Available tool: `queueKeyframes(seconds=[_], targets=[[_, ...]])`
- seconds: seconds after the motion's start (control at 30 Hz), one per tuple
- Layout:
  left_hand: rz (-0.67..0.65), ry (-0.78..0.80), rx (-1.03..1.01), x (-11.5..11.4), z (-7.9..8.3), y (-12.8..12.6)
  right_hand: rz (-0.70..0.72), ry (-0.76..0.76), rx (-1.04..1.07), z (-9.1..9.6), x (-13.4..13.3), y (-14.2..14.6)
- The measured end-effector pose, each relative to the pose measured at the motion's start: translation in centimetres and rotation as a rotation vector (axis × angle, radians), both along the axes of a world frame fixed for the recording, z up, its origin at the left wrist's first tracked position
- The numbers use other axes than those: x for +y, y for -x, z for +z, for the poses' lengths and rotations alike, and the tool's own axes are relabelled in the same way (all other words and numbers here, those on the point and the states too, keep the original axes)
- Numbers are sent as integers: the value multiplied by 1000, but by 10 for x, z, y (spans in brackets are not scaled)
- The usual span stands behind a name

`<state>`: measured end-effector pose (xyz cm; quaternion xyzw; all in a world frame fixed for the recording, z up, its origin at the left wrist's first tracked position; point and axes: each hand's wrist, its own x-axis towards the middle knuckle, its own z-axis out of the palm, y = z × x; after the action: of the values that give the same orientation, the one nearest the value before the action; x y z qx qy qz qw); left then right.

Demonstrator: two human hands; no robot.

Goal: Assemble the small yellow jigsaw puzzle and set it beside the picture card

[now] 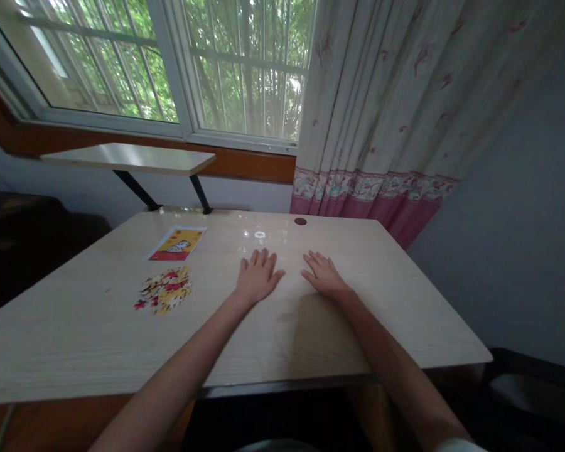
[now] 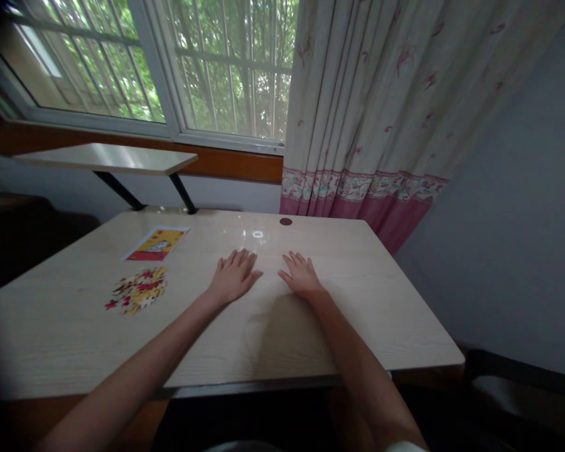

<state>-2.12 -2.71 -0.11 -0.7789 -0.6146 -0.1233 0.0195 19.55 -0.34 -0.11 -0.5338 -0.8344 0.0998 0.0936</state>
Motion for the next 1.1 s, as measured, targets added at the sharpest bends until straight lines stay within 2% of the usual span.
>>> queueKeyframes(seconds=[0.2,0.4,1.1], targets=[[25,40,47,-8,-7,13,-8,-9,-52,-3,-6,9],[5,130,84,-7,-9,13,-48,33,-84,-8,-5,10],[5,140,80,-8,-7,13,-59,70,-65,-6,-5,10]])
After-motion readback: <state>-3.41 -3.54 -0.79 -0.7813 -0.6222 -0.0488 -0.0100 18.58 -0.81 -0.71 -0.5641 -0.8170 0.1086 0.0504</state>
